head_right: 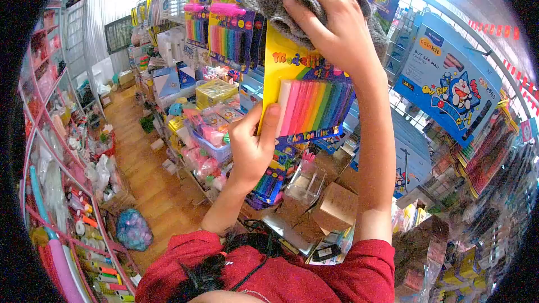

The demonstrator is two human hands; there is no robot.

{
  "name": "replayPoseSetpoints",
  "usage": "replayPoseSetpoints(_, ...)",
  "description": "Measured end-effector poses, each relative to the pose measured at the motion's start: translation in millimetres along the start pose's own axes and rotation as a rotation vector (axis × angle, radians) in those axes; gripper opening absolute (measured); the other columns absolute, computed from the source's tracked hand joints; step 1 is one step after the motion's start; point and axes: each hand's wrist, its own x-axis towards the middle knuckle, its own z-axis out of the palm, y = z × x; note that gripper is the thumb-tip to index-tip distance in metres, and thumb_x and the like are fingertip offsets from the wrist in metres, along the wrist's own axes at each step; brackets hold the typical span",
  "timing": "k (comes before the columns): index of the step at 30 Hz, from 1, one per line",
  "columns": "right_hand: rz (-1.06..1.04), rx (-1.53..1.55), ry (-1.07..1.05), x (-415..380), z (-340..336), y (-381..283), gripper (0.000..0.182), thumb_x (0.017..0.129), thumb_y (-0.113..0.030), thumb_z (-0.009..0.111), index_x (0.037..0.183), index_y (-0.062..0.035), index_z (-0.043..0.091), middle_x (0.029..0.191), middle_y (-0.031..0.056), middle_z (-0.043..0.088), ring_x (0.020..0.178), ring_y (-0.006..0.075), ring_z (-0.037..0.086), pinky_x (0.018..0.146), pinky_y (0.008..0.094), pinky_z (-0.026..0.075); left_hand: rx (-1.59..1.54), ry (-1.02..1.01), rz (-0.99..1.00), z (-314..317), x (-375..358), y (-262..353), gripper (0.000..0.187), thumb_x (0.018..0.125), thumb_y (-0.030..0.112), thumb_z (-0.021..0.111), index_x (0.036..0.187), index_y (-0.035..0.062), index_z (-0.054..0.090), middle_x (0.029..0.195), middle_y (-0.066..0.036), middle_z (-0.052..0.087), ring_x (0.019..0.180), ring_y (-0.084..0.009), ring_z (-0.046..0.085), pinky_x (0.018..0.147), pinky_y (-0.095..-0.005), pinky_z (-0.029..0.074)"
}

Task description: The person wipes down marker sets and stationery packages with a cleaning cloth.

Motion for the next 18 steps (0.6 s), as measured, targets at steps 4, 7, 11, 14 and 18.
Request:
replayPoseSetpoints(4,0.076,0.106,0.057,-20,4,46,0.027,0.083,-0.014,0.050,0.108,-0.0055,0.056,0.108,0.0129,0.056,0.105,0.0267,0.051,0.094,0.0332,0.035,0.028,0.024,0.029,1,-2,-3,0.026,0.090,0.021,0.053,0.096,-0.0033,0.061,0.054,-0.014,0.053,0.042,-0.0176,0.053,0.041,-0.0305,0.038)
replayPoseSetpoints(7,0.381,0.392,0.168,-54,5,79,0.031,0.083,-0.011,0.047,0.113,-0.0041,0.051,0.110,0.0118,0.055,0.107,0.0257,0.050,0.094,0.0318,0.034,0.066,0.015,0.093,2,-6,-5,0.027,0.090,0.022,0.052,0.094,-0.0037,0.061,0.053,-0.014,0.052,0.042,-0.0202,0.053,0.041,-0.0311,0.038)
replayPoseSetpoints(11,0.198,0.121,0.066,-41,-3,74,0.033,0.083,-0.017,0.053,0.113,-0.0044,0.051,0.112,0.0118,0.054,0.108,0.0249,0.049,0.095,0.0322,0.034,0.042,-0.019,0.017,-2,0,-3,0.028,0.090,0.023,0.052,0.092,-0.0037,0.061,0.052,-0.015,0.050,0.043,-0.0231,0.054,0.041,-0.0318,0.038)
replayPoseSetpoints(14,-0.046,0.024,-0.024,-10,1,48,0.038,0.084,-0.025,0.059,0.117,-0.0077,0.049,0.113,0.0091,0.053,0.107,0.0175,0.048,0.095,0.0292,0.034,0.057,0.011,0.038,-1,3,-4,0.027,0.090,0.022,0.053,0.092,-0.0036,0.061,0.051,-0.014,0.049,0.041,-0.0219,0.052,0.040,-0.0322,0.037)
replayPoseSetpoints(18,0.128,0.121,-0.306,14,-23,22,0.038,0.081,-0.025,0.058,0.116,-0.0103,0.054,0.114,0.0120,0.050,0.105,0.0251,0.050,0.091,0.0336,0.038,0.059,0.049,0.069,-1,3,-9,0.026,0.090,0.021,0.054,0.091,-0.0035,0.061,0.050,-0.013,0.048,0.039,-0.0198,0.050,0.040,-0.0320,0.036)
